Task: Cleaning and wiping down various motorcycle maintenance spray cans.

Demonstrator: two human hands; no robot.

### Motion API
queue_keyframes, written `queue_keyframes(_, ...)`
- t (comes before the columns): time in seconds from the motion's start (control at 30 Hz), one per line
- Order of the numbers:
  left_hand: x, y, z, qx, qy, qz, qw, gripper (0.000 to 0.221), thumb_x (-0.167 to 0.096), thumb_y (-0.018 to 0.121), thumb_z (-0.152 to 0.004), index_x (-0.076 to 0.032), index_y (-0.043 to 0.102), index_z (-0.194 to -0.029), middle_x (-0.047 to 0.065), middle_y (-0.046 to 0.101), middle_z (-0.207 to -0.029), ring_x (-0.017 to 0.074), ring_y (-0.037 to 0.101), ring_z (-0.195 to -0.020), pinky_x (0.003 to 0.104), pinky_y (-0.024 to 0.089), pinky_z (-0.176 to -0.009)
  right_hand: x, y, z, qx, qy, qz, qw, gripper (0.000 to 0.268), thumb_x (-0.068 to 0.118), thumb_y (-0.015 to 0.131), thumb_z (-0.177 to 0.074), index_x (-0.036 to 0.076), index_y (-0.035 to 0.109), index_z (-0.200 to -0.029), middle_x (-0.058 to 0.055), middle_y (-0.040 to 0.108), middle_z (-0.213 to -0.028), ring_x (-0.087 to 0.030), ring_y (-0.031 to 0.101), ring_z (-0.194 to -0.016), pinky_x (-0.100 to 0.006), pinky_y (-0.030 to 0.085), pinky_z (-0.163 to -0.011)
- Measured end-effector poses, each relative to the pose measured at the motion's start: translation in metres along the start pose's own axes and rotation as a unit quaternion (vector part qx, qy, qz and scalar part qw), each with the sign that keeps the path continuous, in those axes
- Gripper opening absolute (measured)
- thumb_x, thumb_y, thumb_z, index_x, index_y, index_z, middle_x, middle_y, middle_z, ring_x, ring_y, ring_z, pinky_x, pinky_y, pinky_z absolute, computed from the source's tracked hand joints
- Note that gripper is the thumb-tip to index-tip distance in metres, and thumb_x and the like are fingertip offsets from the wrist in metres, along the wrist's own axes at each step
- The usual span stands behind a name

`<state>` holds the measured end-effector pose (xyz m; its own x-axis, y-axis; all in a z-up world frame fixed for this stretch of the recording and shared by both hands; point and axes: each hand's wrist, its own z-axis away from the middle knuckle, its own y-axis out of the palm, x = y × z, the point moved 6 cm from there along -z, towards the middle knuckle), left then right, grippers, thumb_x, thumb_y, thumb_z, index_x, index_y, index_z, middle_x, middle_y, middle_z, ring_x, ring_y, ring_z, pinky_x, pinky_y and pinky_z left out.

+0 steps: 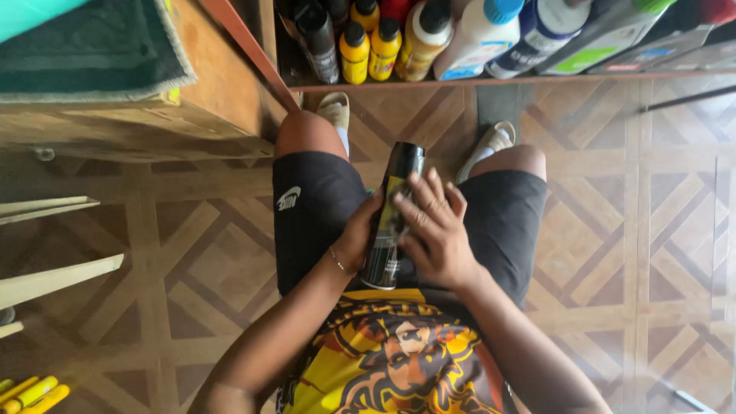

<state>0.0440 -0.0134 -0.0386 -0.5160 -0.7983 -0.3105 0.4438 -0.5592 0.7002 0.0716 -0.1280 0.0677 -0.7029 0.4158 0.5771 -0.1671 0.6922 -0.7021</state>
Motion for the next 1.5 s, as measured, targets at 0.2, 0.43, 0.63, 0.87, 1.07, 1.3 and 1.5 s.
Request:
queue_keyframes(0.2, 0.003, -0.014, -0.025, 0.038, 0.019, -0.044, 0.998, 0.052, -0.048, 0.071, -0.095, -0.007, 0.069, -0.128, 0.011, 0.075, -0.120, 0.0220, 0.073, -0.104, 0.039, 0.059, -0.093, -0.028, 0.003, -0.013, -0.004, 0.067, -0.014, 0.998, 0.054, 0.033, 0.052, -0.109, 0.011, 0.047, -0.158, -0.020, 0.029, -0.170, -0.036, 0.019, -0.159, -0.046, 0.013, -0.122)
queue_keyframes(0.43, 0.006, -0.029, -0.057, 0.180, 0.010, 0.026, 0.983, 0.060, -0.050, 0.061, -0.100, 0.006, 0.067, -0.122, 0.031, 0.074, -0.097, 0.0409, 0.076, -0.079, 0.051, 0.066, -0.060, -0.044, 0.007, -0.035, -0.019, 0.126, -0.063, 0.990, 0.058, 0.025, 0.055, -0.109, 0.013, 0.039, -0.163, -0.019, 0.025, -0.171, -0.040, 0.023, -0.157, -0.052, 0.027, -0.118)
queue_keyframes(0.63, -0.001, -0.026, -0.047, 0.106, 0.057, 0.040, 0.992, 0.047, -0.043, 0.065, -0.099, -0.002, 0.070, -0.120, 0.015, 0.076, -0.103, 0.0292, 0.076, -0.088, 0.040, 0.065, -0.072, -0.027, 0.017, -0.035, 0.007, 0.105, -0.008, 0.994, 0.058, 0.019, 0.061, -0.102, 0.013, 0.048, -0.158, -0.020, 0.029, -0.169, -0.041, 0.026, -0.155, -0.054, 0.032, -0.115)
queue_keyframes(0.87, -0.028, -0.015, -0.045, 0.134, 0.044, 0.090, 0.986, 0.061, -0.062, 0.055, -0.096, -0.004, 0.069, -0.105, 0.013, 0.073, -0.089, 0.0205, 0.072, -0.076, 0.028, 0.059, -0.067, 0.024, 0.019, -0.008, 0.071, -0.009, -0.044, 0.996, 0.044, 0.029, 0.058, -0.102, 0.016, 0.065, -0.143, -0.014, 0.050, -0.159, -0.038, 0.036, -0.152, -0.049, 0.038, -0.112)
queue_keyframes(1.07, -0.022, -0.023, -0.049, 0.164, -0.023, 0.156, 0.974, 0.076, -0.072, 0.051, -0.093, 0.001, 0.068, -0.109, 0.020, 0.071, -0.089, 0.0258, 0.073, -0.076, 0.033, 0.060, -0.069, 0.033, 0.015, -0.006, 0.091, -0.035, -0.073, 0.993, 0.044, 0.035, 0.050, -0.104, 0.014, 0.067, -0.140, -0.015, 0.054, -0.155, -0.041, 0.042, -0.149, -0.050, 0.037, -0.113)
queue_keyframes(1.3, -0.024, -0.014, -0.050, 0.155, -0.007, 0.128, 0.980, 0.059, -0.064, 0.063, -0.091, -0.009, 0.069, -0.112, 0.006, 0.072, -0.094, 0.0128, 0.069, -0.074, 0.021, 0.056, -0.062, 0.024, 0.009, -0.018, 0.062, -0.026, -0.055, 0.996, 0.046, 0.036, 0.050, -0.107, 0.014, 0.064, -0.145, -0.015, 0.050, -0.158, -0.037, 0.037, -0.152, -0.049, 0.025, -0.120)
queue_keyframes(1.5, 0.009, -0.041, -0.073, 0.125, 0.011, 0.056, 0.990, 0.056, -0.055, 0.059, -0.099, -0.008, 0.065, -0.128, 0.008, 0.073, -0.114, 0.0131, 0.072, -0.089, 0.031, 0.060, -0.070, 0.001, -0.001, -0.035, 0.029, -0.023, 0.017, 0.999, 0.045, 0.032, 0.052, -0.107, 0.013, 0.061, -0.148, -0.016, 0.048, -0.160, -0.036, 0.036, -0.153, -0.048, 0.025, -0.121)
